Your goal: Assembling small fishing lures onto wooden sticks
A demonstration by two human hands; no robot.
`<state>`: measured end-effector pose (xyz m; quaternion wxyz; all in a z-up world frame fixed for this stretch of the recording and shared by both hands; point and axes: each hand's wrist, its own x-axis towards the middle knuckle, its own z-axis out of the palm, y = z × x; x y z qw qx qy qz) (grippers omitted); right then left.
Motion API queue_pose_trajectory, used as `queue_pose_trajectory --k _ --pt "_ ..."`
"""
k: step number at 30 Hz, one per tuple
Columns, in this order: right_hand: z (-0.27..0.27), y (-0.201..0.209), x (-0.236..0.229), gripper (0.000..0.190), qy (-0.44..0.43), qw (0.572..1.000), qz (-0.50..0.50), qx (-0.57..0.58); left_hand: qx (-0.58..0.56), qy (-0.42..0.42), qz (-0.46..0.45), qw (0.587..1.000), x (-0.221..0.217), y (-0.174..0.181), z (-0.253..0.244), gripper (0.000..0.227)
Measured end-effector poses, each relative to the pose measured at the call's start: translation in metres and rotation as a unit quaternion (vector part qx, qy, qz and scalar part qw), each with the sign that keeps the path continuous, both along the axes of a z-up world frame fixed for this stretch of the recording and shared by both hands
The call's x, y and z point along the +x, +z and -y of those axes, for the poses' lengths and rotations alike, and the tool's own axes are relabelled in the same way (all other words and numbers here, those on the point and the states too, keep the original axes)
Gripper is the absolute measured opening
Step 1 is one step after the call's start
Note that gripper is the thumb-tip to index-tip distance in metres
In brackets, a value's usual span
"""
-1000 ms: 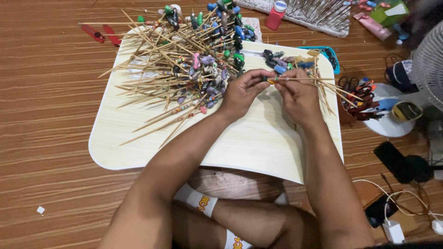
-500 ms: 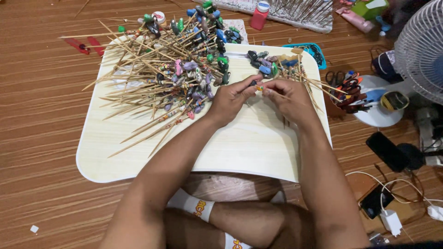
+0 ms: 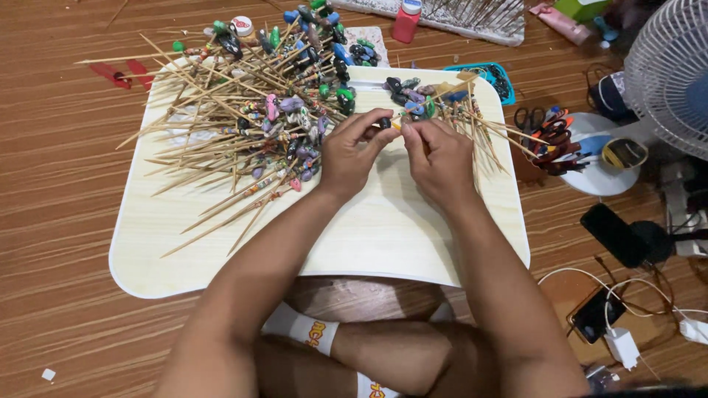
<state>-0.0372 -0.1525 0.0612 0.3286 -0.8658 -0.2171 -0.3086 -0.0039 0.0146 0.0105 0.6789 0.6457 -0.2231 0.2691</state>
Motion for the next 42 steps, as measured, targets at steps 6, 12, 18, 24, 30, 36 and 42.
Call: queue_pose_trajectory --k 6,12,18,24,30,36,42 --pt "-0.004 0.011 -0.024 0.017 -0.111 0.964 0.097 -0.221 0.107 0.027 0.112 0.988 -0.006 0.015 -0.001 0.025" --pt "0.022 -0.001 -0.012 0.017 -0.067 0.975 0.038 -0.209 0.105 -0.063 0.113 0.986 -0.009 0.018 -0.003 0.023" --pt "0.029 0.008 -0.008 0.01 -0.044 0.967 -0.027 -0.249 0.161 -0.069 0.118 0.978 -0.009 0.016 -0.009 0.025" --pt "0.018 0.041 -0.021 0.007 0.073 0.979 -0.136 -0.135 0.189 -0.068 0.051 0.978 -0.04 0.031 -0.026 0.025" --pt "0.006 -0.013 -0.033 0.018 0.163 0.908 -0.325 0.21 0.192 -0.051 -0.087 0.976 -0.086 0.04 -0.043 0.025" --pt "-0.014 -0.035 -0.062 0.02 0.158 0.825 -0.455 0.297 0.16 -0.044 -0.199 0.966 -0.108 0.019 -0.047 0.024" --pt "-0.039 -0.052 -0.068 0.021 0.132 0.817 -0.365 0.426 0.146 -0.078 -0.207 0.964 -0.09 -0.005 -0.045 0.022"
